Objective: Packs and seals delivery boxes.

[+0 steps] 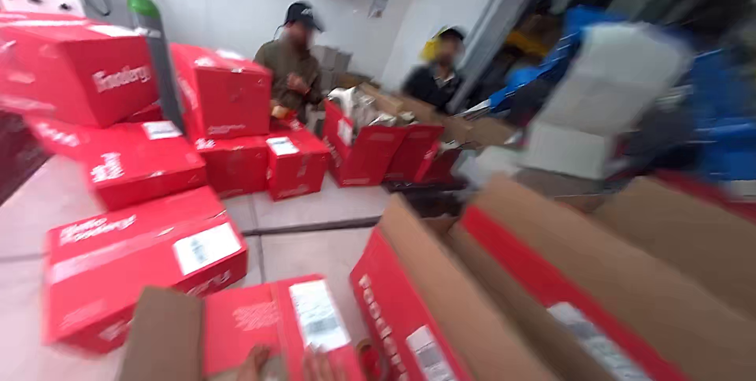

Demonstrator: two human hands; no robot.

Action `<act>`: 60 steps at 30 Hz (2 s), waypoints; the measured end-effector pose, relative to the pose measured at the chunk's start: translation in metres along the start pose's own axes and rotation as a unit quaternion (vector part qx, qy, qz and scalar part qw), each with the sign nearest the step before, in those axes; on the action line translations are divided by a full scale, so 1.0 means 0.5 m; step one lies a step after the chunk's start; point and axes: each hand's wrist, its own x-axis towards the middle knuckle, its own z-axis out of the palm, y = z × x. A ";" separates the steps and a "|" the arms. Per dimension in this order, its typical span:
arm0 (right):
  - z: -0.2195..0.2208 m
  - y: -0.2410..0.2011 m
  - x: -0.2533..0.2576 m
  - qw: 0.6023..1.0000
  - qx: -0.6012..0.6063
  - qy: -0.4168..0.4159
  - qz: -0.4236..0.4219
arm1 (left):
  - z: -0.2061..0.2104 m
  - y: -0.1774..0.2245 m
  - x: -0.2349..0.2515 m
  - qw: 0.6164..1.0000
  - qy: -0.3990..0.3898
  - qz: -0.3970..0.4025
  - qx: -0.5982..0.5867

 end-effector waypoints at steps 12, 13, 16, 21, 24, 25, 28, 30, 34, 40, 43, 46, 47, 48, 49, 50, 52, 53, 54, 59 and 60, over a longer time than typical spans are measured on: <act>0.051 -0.003 0.134 1.000 -0.011 0.020 -0.018 | -0.425 0.188 -0.213 0.962 0.059 0.219 -0.149; 0.047 -0.007 0.118 1.000 -0.007 0.014 -0.012 | -0.461 0.134 -0.202 0.961 0.119 0.174 -0.176; 0.053 -0.010 0.061 1.000 0.002 0.027 -0.008 | -0.415 -0.010 -0.127 0.937 0.219 -0.053 -0.266; 0.035 0.007 -0.023 0.994 0.027 0.032 0.103 | -0.111 -0.016 -0.129 0.977 0.009 -0.146 0.155; 0.003 0.048 -0.029 0.980 0.058 -0.043 0.187 | -0.090 -0.024 -0.119 0.928 -0.147 -0.121 0.321; -0.008 0.062 -0.016 0.973 0.085 -0.070 0.202 | -0.104 -0.036 -0.102 0.925 -0.181 -0.110 0.315; -0.030 0.101 0.057 0.951 0.184 -0.097 0.228 | -0.136 -0.101 -0.040 0.950 -0.171 -0.043 0.259; -0.031 0.117 0.112 0.942 0.227 -0.094 0.231 | -0.145 -0.122 -0.004 0.970 -0.133 -0.016 0.201; -0.032 0.112 0.148 0.944 0.245 -0.101 0.196 | -0.132 -0.138 -0.044 0.994 -0.031 0.003 0.106; -0.013 -0.008 0.040 0.965 0.199 -0.119 0.121 | -0.159 -0.159 -0.299 0.990 0.031 -0.056 0.129; 0.012 -0.043 0.028 0.975 0.150 -0.139 0.091 | -0.159 -0.162 -0.362 0.981 0.058 -0.077 0.168; 0.020 -0.039 0.055 0.976 0.152 -0.133 0.081 | -0.155 -0.159 -0.338 0.968 0.035 -0.079 0.234; 0.021 -0.038 0.060 0.978 0.155 -0.123 0.072 | -0.156 -0.152 -0.330 0.960 0.012 -0.070 0.270; 0.021 -0.037 0.062 0.979 0.157 -0.116 0.065 | -0.159 -0.142 -0.323 0.949 -0.018 -0.055 0.309; 0.023 -0.037 0.065 0.980 0.157 -0.110 0.061 | -0.160 -0.134 -0.313 0.938 -0.049 -0.026 0.342; 0.025 -0.040 0.067 0.980 0.157 -0.105 0.061 | -0.160 -0.129 -0.302 0.930 -0.079 0.015 0.358; 0.023 -0.046 0.061 0.981 0.155 -0.101 0.065 | -0.151 -0.110 -0.284 0.918 -0.154 0.115 0.346; 0.014 -0.046 0.058 0.980 0.147 -0.115 0.075 | -0.139 -0.097 -0.270 0.911 -0.194 0.162 0.325; 0.004 -0.043 0.061 0.978 0.141 -0.131 0.082 | -0.129 -0.086 -0.256 0.903 -0.229 0.196 0.307; 0.002 -0.011 0.038 0.947 0.298 -0.111 0.047 | -0.129 -0.081 -0.247 0.881 -0.261 0.213 0.331; 0.006 0.018 0.010 0.921 0.382 -0.065 0.043 | -0.126 -0.083 -0.245 0.885 -0.248 0.215 0.330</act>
